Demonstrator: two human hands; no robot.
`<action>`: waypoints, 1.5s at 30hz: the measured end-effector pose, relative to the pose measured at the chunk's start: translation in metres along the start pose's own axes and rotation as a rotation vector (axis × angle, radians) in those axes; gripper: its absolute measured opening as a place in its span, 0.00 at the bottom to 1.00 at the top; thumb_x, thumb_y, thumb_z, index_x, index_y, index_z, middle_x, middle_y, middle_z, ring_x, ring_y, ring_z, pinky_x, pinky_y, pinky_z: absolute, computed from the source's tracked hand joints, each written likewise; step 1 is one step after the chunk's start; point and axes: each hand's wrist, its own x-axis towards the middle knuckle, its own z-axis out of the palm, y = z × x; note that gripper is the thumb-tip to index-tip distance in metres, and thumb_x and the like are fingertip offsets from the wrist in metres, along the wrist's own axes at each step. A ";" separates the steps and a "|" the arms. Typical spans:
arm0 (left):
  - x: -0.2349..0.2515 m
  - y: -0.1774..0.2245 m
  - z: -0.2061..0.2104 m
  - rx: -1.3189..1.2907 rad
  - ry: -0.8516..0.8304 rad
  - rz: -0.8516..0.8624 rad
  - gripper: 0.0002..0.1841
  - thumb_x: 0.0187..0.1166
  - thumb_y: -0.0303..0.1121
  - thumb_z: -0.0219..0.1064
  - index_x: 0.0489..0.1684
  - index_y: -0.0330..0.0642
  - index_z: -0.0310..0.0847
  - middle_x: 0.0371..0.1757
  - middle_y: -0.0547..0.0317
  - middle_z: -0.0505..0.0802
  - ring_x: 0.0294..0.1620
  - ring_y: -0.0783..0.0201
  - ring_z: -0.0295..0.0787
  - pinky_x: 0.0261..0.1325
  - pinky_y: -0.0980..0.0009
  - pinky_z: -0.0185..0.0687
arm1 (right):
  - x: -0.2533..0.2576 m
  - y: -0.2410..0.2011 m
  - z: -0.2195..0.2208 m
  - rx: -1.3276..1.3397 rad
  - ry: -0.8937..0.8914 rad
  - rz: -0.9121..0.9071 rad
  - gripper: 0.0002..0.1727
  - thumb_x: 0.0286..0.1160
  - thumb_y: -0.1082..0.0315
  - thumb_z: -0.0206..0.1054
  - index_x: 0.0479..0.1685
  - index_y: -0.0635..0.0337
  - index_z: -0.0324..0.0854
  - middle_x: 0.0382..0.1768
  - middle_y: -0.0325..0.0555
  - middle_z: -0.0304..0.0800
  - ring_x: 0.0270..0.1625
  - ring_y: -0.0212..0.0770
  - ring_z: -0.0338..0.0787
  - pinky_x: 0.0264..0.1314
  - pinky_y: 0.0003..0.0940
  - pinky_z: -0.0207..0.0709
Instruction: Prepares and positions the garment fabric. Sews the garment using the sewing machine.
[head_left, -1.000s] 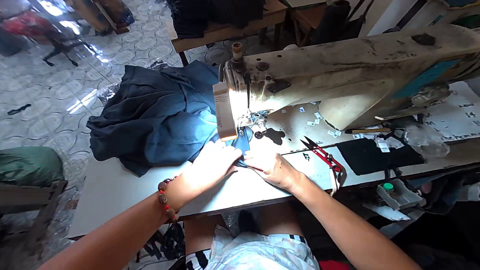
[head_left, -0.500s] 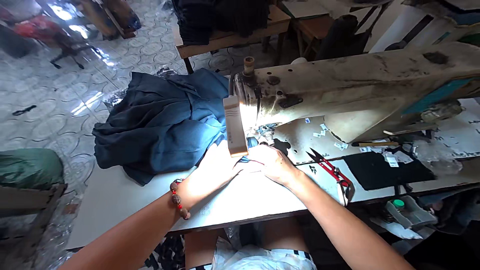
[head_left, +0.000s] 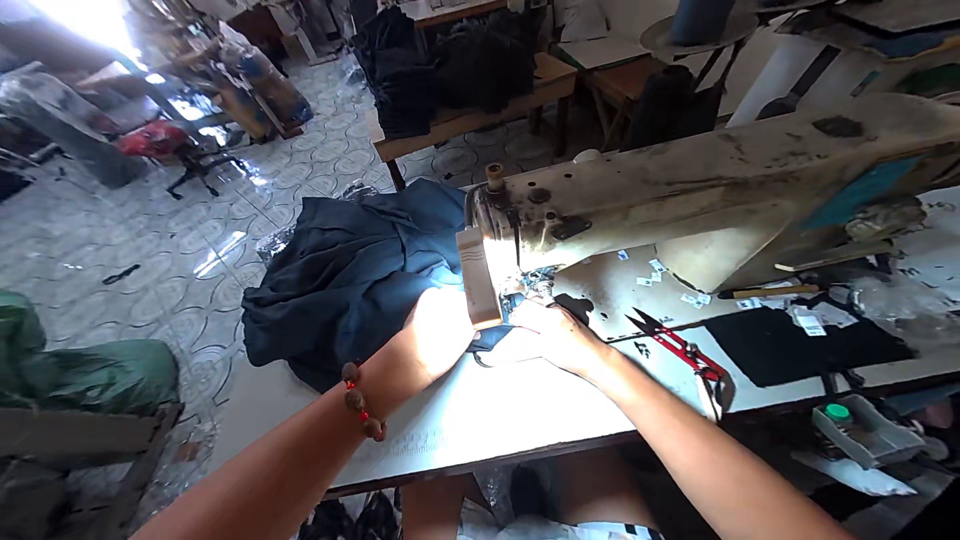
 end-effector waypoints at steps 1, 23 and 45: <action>-0.002 0.001 0.003 -0.005 0.020 -0.006 0.11 0.83 0.43 0.67 0.50 0.54 0.94 0.44 0.54 0.93 0.51 0.53 0.89 0.55 0.51 0.80 | 0.000 0.001 0.000 0.007 -0.010 -0.003 0.09 0.77 0.70 0.65 0.44 0.61 0.91 0.46 0.49 0.93 0.57 0.46 0.91 0.68 0.40 0.81; -0.008 0.016 0.065 -0.146 0.070 0.095 0.26 0.90 0.53 0.46 0.63 0.52 0.89 0.72 0.61 0.88 0.59 0.50 0.88 0.51 0.51 0.81 | -0.035 -0.020 -0.011 -0.006 -0.014 -0.173 0.14 0.83 0.68 0.61 0.41 0.57 0.94 0.48 0.46 0.98 0.59 0.42 0.94 0.65 0.36 0.83; -0.006 0.015 0.043 0.007 0.134 0.284 0.17 0.76 0.51 0.70 0.53 0.53 0.90 0.38 0.58 0.90 0.36 0.53 0.84 0.33 0.58 0.73 | -0.036 -0.034 -0.013 0.031 0.016 -0.129 0.11 0.80 0.67 0.66 0.40 0.56 0.96 0.46 0.45 0.97 0.58 0.40 0.93 0.66 0.36 0.83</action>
